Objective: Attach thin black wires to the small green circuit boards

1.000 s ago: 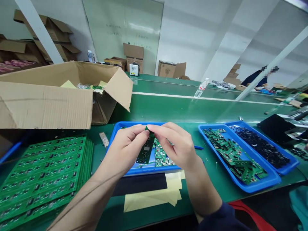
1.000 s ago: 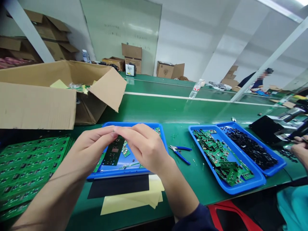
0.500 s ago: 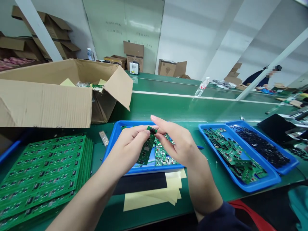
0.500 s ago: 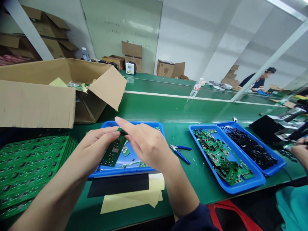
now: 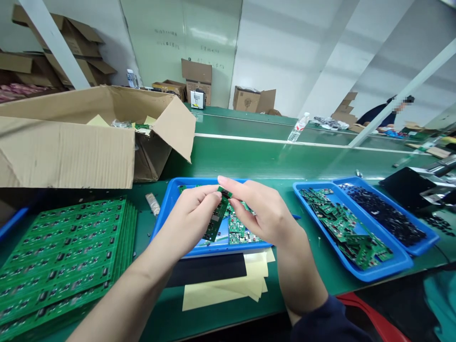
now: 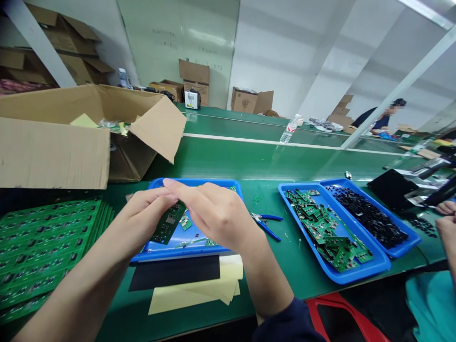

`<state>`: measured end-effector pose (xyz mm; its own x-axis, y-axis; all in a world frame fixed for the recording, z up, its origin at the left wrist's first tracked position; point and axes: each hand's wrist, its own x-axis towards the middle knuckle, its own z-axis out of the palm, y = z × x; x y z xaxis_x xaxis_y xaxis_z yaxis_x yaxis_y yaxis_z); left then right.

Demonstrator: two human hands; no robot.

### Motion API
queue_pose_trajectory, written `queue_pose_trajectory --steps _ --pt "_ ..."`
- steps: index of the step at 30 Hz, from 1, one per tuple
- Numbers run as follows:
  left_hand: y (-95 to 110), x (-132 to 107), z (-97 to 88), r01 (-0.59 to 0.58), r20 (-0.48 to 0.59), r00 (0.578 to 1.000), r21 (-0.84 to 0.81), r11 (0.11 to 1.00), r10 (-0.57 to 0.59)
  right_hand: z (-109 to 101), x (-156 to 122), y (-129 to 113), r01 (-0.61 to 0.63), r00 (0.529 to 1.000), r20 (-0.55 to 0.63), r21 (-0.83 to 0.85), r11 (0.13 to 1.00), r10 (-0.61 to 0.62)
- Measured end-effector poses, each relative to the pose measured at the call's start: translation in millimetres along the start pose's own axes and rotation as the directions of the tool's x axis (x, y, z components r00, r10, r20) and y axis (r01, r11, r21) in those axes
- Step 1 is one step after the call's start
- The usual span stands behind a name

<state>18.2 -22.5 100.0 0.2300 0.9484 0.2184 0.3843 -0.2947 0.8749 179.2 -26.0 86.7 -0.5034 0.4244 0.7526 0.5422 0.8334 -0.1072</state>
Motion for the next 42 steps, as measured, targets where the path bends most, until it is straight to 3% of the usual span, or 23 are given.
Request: queue_pose_trajectory --steps 13,25,29,34,39,42 --pt "-9.1 -2.4 1.6 0.051 -0.015 0.999 -0.055 0.997 -0.052 4.4 -0.9 2.1 -0.025 1.0 0.013 -0.076 0.997 0.026" --pt "-2.0 -1.4 2.5 0.048 0.085 0.996 -0.119 0.992 -0.038 6.5 1.4 1.4 -0.012 1.0 -0.017 -0.09 0.996 0.011" --pt "-0.1 -1.2 1.1 0.02 0.086 0.996 -0.069 0.997 -0.014 5.9 1.1 -0.4 -0.073 0.997 -0.023 -0.068 0.995 0.071" --pt "-2.2 -1.2 -0.7 0.011 0.014 1.0 -0.038 0.999 -0.011 1.8 -1.7 -1.8 -0.22 0.972 -0.059 0.099 0.97 0.227" --pt "-6.1 -2.2 2.1 0.055 -0.14 0.989 -0.008 0.998 -0.055 -0.9 -2.0 -0.2 -0.258 0.956 -0.101 0.147 0.955 0.274" --pt "-3.2 -1.8 2.6 -0.007 -0.006 1.0 -0.076 0.997 0.006 -2.6 -1.5 1.1 -0.257 0.96 -0.077 0.154 0.954 0.271"
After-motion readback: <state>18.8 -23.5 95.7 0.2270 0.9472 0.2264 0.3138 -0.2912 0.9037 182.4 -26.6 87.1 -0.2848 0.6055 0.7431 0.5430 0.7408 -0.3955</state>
